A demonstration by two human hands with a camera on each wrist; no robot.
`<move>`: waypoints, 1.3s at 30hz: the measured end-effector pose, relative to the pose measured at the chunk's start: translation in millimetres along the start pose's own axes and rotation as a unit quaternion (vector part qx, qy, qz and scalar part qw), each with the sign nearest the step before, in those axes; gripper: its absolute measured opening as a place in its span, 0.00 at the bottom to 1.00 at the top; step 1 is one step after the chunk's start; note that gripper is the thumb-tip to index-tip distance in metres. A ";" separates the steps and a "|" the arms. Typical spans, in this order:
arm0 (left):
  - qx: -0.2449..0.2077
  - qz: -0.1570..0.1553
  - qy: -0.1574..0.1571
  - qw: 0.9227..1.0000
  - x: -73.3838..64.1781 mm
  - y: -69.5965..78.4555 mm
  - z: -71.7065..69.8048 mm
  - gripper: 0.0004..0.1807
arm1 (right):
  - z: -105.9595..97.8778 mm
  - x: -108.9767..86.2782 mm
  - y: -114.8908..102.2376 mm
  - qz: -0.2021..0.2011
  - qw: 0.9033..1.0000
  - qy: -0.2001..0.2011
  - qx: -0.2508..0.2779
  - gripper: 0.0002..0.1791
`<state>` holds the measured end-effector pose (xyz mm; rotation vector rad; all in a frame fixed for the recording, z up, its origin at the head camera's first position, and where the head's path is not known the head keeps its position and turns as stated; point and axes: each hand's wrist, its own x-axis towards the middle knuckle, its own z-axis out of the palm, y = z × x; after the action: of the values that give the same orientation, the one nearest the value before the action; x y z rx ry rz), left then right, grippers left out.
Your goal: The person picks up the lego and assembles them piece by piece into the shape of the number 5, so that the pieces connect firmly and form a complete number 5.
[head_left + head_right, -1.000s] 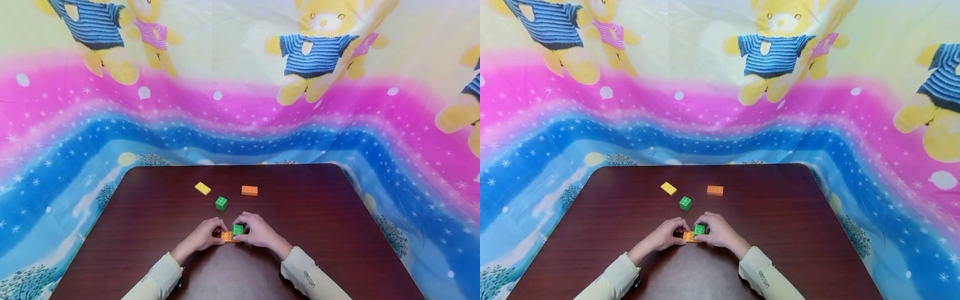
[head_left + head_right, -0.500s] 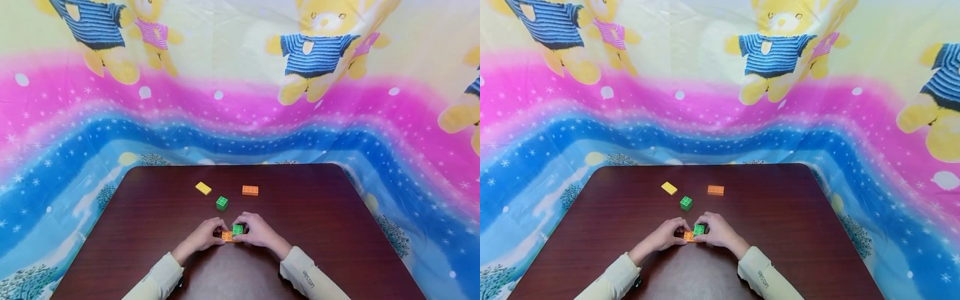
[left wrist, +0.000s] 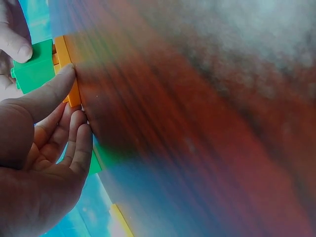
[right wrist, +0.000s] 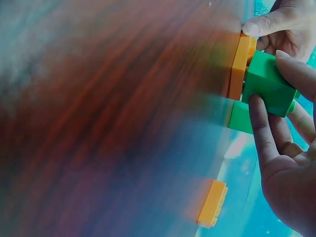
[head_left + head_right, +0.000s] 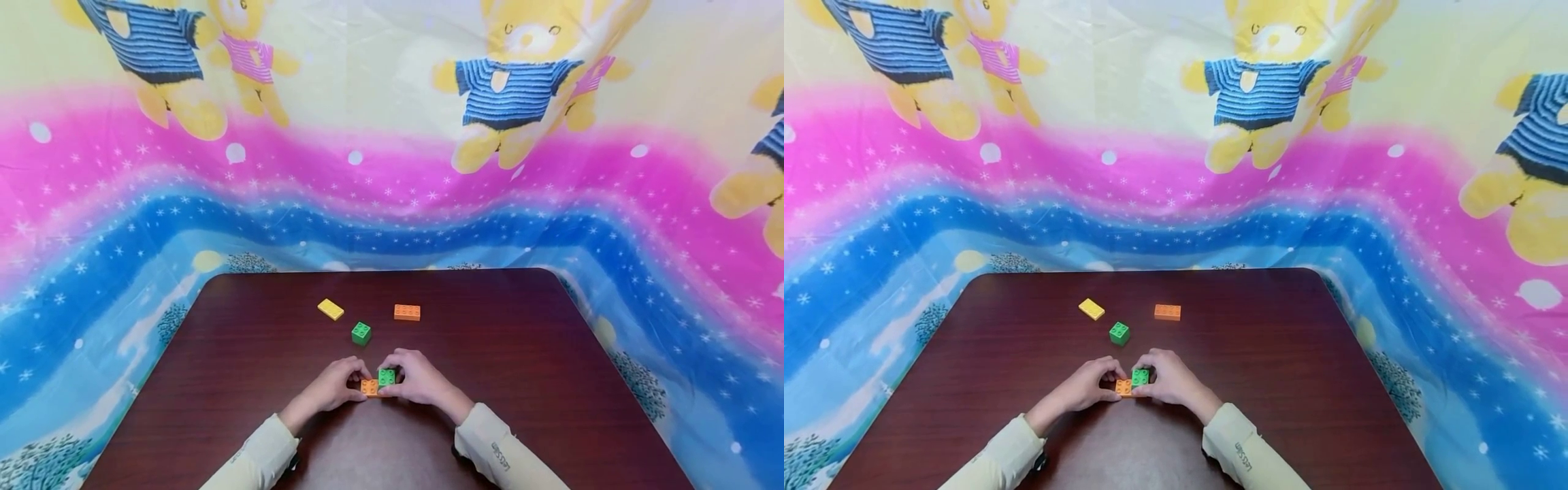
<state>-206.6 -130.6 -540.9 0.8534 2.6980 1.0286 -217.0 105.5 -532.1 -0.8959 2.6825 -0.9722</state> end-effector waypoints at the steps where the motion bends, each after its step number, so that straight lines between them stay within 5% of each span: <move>1: -0.001 -0.001 0.000 1.000 -0.1 -0.3 0.1 0.15 | 0.1 0.1 -0.4 -0.002 1.000 0.001 -0.001 0.19; 16: 0.000 0.001 -0.001 1.000 -2.1 -2.5 2.5 0.15 | 6.0 1.7 -3.2 -0.017 0.998 0.009 -0.052 0.17; 39: 0.000 -0.014 -0.005 1.000 0.7 -0.6 1.7 0.15 | 5.6 4.1 -0.8 -0.020 0.999 0.013 -0.047 0.17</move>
<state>-206.9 -129.6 -542.5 0.8151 2.6944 1.0167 -218.1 99.6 -535.7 -0.9646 2.7627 -0.8779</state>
